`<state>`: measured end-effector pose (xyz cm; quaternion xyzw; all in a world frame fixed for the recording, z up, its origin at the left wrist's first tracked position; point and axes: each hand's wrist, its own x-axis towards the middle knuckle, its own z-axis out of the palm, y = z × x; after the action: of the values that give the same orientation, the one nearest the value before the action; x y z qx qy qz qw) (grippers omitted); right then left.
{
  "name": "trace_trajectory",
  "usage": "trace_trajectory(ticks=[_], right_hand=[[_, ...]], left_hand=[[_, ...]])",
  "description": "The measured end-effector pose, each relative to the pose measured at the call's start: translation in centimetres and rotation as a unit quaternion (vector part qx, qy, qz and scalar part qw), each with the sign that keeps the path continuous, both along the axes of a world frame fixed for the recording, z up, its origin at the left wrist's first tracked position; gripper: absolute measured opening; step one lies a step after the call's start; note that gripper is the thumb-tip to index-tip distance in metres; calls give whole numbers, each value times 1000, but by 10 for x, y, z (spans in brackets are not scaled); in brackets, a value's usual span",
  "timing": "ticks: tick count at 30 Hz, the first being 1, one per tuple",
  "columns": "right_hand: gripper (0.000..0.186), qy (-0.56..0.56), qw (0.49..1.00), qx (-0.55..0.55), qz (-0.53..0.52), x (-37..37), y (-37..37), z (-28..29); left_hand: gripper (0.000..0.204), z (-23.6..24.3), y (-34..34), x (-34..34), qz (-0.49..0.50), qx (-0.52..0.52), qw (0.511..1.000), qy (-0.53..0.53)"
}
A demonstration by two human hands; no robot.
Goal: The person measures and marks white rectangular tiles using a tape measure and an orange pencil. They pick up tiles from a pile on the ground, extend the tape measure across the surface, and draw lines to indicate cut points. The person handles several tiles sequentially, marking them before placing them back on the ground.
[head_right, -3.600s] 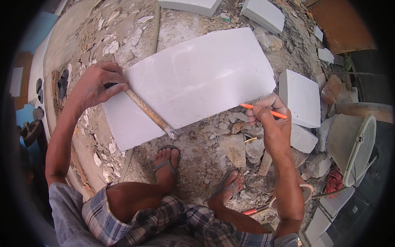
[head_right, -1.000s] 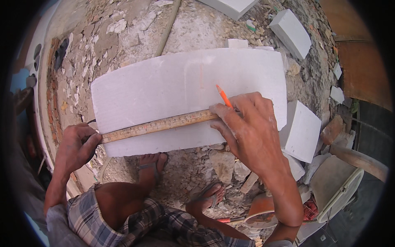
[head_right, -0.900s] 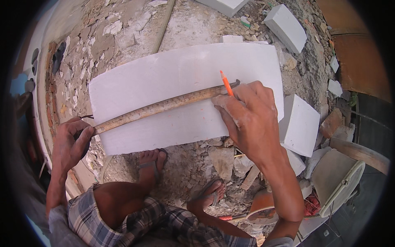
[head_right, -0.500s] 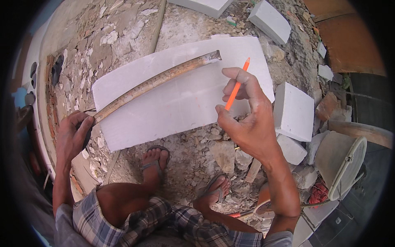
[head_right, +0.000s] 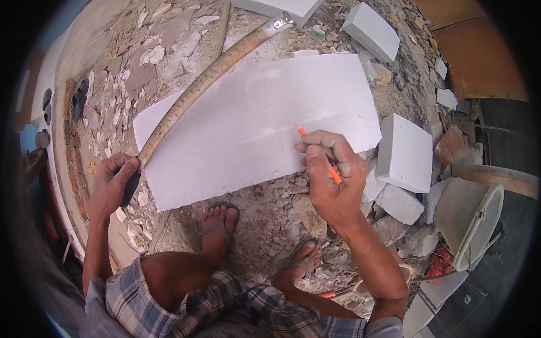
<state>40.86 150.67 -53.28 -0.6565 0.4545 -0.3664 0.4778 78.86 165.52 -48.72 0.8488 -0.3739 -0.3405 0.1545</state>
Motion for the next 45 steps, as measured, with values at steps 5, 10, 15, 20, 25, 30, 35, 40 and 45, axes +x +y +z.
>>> trace_trajectory(ticks=[5, 10, 15, 20, 25, 30, 35, 40, 45], right_hand=[[37, 59, 966, -87, -237, -50, -35, -13], [62, 18, 945, 36, -324, -75, -25, -41], [65, -97, 951, 68, -286, -52, -39, -47], [67, -84, 964, 56, -247, -57, -108, -62], [68, 14, 977, -4, -211, -27, -144, -56], [53, 71, 972, -80, -210, -29, -125, -36], [40, -24, 983, 16, -183, -95, -59, -14], [41, 167, 984, -14, -64, -134, 77, -28], [41, 138, 933, 278, -180, -186, 219, -47]], left_hand=[[36, 10, -34, 35, 11, -82, 995, 54], [37, -1, -55, 44, -119, -22, 989, 89], [37, 2, -41, 29, -71, -52, 992, 87], [32, 3, -4, 14, -10, 5, 987, 159], [33, 14, 26, -33, 1, 81, 982, 173], [32, 2, 35, -31, -39, -24, 990, 136], [30, 15, 11, -25, -2, -51, 987, 152], [52, -4, 1, 14, 132, -78, 973, 174], [74, 31, -64, -4, 32, -9, 958, 285]])
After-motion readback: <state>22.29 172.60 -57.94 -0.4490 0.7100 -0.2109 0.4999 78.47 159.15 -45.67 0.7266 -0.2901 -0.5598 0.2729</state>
